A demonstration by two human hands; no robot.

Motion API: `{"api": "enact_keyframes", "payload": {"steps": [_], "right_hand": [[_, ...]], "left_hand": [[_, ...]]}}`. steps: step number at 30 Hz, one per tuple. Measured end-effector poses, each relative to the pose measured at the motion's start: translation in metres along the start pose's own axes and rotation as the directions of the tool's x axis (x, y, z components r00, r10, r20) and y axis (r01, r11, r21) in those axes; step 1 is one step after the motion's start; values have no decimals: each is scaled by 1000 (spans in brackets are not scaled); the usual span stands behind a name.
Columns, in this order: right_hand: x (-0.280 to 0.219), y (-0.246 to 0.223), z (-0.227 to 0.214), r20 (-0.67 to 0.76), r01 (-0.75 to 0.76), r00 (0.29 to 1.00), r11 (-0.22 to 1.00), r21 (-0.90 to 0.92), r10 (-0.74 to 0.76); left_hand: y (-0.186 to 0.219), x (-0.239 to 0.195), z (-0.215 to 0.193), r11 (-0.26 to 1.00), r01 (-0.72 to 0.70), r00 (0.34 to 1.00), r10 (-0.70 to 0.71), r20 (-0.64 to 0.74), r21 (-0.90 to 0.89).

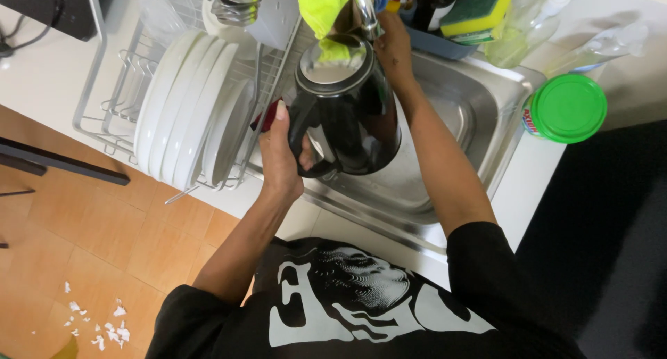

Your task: The person washes a green plastic lid in the sink using a sponge and water, then places it on the counter. They then pick up a black electric kettle, fill it with water from the tap, place it on an induction cooktop, and wipe the kettle with a cloth.

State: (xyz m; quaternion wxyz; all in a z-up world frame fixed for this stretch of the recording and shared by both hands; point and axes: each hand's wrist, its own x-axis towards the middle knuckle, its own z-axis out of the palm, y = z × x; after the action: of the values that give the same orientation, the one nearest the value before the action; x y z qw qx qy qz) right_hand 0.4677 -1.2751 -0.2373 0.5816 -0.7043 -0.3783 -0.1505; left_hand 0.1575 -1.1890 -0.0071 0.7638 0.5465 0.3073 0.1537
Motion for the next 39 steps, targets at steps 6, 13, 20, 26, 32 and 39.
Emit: {"api": "enact_keyframes", "payload": {"steps": [6,13,20,26,32,39], "right_hand": [[9,-27,-5,-32,-100,995,995,-30,99],[33,-63,-23,-24,-92,996,994,-51,91],[37,-64,-24,-13,-66,998,998,24,66],[35,-55,-21,-21,-117,993,993,-5,117],[38,-52,-19,-40,-153,987,988,4,153],[39,-50,-19,-47,-185,982,983,-18,184]], "left_hand": [[-9,5,-7,999,35,999,-35,-1,32],[-15,6,-3,997,56,998,-56,12,49],[-12,6,-3,997,-30,998,26,51,73],[-18,8,-7,996,-55,996,50,70,70],[-23,11,-9,996,-66,996,62,62,64],[-26,14,-12,996,-86,995,83,62,33]]}}
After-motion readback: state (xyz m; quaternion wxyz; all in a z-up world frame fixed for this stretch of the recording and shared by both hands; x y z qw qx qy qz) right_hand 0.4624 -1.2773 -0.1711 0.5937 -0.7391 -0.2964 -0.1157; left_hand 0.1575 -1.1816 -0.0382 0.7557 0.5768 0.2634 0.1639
